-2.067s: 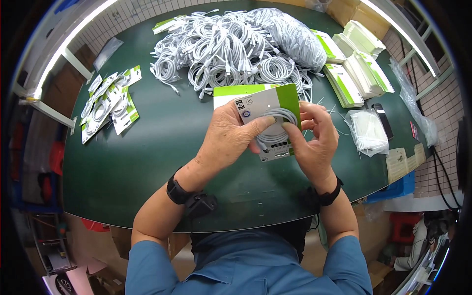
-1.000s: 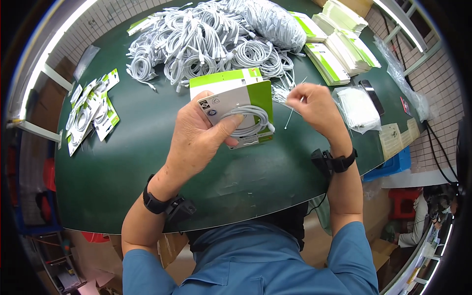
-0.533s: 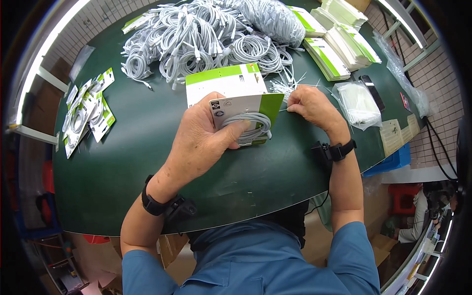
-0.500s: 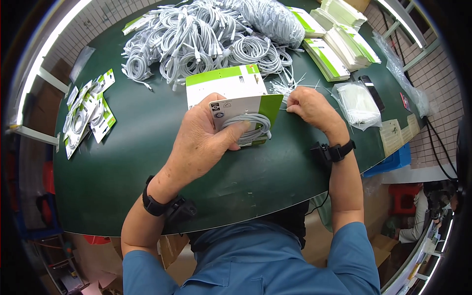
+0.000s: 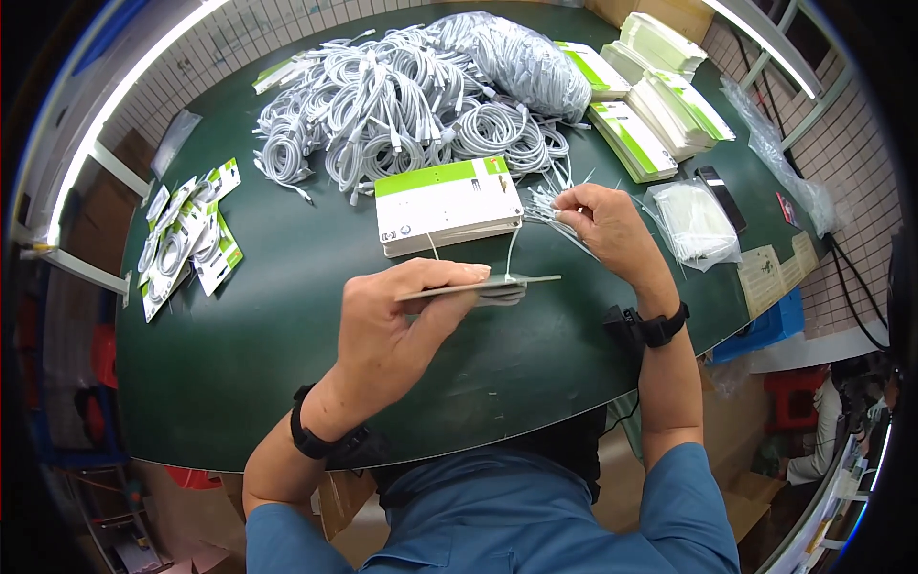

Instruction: The person packages a cable by hand by placing it onto a cardboard backing and threading a plastic tie through the holes to secure it. They tighten the tie, turn the package over to inspect it, and then place the finished assembly into a cardboard box.

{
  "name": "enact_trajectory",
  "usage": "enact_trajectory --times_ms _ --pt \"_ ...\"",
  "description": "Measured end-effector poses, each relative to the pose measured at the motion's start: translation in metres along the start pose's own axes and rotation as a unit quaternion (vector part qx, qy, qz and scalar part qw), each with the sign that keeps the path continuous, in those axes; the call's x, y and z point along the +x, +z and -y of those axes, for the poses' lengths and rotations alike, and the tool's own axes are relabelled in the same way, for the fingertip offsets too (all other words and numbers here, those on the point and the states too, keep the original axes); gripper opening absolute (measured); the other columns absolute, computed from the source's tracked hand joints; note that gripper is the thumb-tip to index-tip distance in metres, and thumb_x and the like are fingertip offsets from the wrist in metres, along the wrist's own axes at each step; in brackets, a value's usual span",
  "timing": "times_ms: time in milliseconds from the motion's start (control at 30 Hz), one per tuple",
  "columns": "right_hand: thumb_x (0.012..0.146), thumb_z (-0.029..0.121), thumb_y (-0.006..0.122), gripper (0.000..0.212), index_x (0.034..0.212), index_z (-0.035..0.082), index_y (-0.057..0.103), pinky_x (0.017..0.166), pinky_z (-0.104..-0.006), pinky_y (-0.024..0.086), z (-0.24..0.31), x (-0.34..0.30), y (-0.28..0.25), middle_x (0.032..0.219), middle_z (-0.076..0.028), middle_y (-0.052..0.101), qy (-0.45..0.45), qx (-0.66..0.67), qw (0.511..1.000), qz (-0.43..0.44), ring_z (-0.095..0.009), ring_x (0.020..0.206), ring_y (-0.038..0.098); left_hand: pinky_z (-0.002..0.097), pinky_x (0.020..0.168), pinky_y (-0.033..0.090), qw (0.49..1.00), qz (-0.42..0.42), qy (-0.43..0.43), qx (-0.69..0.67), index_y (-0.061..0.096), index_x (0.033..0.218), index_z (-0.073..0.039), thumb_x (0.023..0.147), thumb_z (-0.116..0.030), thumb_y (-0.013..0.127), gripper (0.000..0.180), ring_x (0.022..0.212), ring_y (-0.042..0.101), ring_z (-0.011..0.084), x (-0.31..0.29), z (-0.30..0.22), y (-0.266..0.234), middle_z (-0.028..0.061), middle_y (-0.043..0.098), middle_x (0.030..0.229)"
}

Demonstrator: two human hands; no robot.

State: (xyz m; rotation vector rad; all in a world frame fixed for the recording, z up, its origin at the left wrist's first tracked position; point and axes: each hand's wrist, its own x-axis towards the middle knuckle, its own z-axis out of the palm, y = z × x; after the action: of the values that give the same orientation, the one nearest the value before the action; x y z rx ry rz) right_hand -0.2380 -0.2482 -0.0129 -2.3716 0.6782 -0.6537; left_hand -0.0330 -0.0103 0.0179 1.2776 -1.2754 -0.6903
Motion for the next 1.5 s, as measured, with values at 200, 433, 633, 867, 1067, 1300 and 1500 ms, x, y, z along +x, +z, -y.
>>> enact_trajectory --times_ms 200,433,633,867,1067,1300,1500 --pt "0.102 0.012 0.068 0.014 0.104 -0.002 0.070 0.061 -0.0229 0.049 0.030 0.005 0.005 0.085 -0.004 0.072 0.113 0.177 0.977 0.031 -0.006 0.069 0.061 0.0394 0.091 0.061 0.922 -0.084 0.316 0.206 0.074 0.109 0.001 0.084 -0.006 0.083 0.028 0.107 0.076 0.0358 0.008 -0.008 -0.014 0.0192 0.077 0.111" --pt "0.106 0.013 0.064 0.014 0.106 0.000 0.068 0.059 -0.0194 0.047 0.044 -0.006 0.024 0.085 -0.003 0.071 0.065 0.216 0.974 -0.005 -0.005 0.067 0.060 0.0436 0.096 0.059 0.896 -0.100 0.322 0.288 0.072 0.109 0.003 0.087 -0.006 0.080 0.026 0.110 0.075 0.0384 0.013 0.022 -0.021 0.0210 0.076 0.113" --pt "0.103 0.004 0.066 0.005 0.105 0.000 0.068 0.059 -0.0204 0.047 0.055 -0.010 0.030 0.087 -0.007 0.070 -0.138 0.141 0.972 -0.130 -0.008 0.071 0.062 0.0407 0.087 0.064 0.877 -0.117 0.334 0.323 0.074 0.106 -0.001 0.080 -0.013 0.086 0.032 0.107 0.076 0.0356 -0.004 0.020 -0.022 0.0165 0.077 0.110" --pt "0.089 -0.006 0.077 0.017 0.103 0.001 0.069 0.067 -0.0293 0.055 0.077 -0.027 0.030 0.092 -0.013 0.073 -0.247 0.184 0.938 -0.159 -0.020 0.077 0.071 0.0385 0.080 0.066 0.889 -0.053 0.333 0.310 0.072 0.102 0.001 0.075 -0.010 0.086 0.032 0.099 0.078 0.0347 -0.027 0.020 -0.013 0.0171 0.077 0.104" --pt "0.084 -0.007 0.082 0.027 0.105 0.003 0.068 0.067 -0.0319 0.054 0.086 -0.043 0.044 0.095 -0.017 0.074 -0.288 0.339 0.889 -0.107 -0.022 0.081 0.073 0.0401 0.083 0.065 0.874 -0.067 0.334 0.347 0.069 0.103 0.000 0.079 -0.012 0.087 0.032 0.103 0.078 0.0364 -0.030 0.031 -0.017 0.0180 0.077 0.106" --pt "0.094 0.001 0.073 0.015 0.106 0.005 0.065 0.066 -0.0319 0.052 0.102 -0.041 0.050 0.095 -0.013 0.070 -0.307 0.330 0.889 -0.081 -0.020 0.074 0.068 0.0393 0.080 0.066 0.843 -0.106 0.378 0.368 0.068 0.094 0.001 0.076 -0.009 0.085 0.027 0.100 0.078 0.0358 -0.032 0.031 -0.026 0.0170 0.077 0.103" --pt "0.094 0.000 0.074 0.015 0.107 0.006 0.066 0.066 -0.0318 0.052 0.101 -0.040 0.049 0.095 -0.013 0.070 -0.308 0.318 0.894 -0.068 -0.020 0.075 0.068 0.0398 0.080 0.066 0.851 -0.107 0.367 0.359 0.066 0.092 0.001 0.076 -0.007 0.084 0.026 0.100 0.078 0.0360 -0.030 0.032 -0.026 0.0166 0.076 0.101"
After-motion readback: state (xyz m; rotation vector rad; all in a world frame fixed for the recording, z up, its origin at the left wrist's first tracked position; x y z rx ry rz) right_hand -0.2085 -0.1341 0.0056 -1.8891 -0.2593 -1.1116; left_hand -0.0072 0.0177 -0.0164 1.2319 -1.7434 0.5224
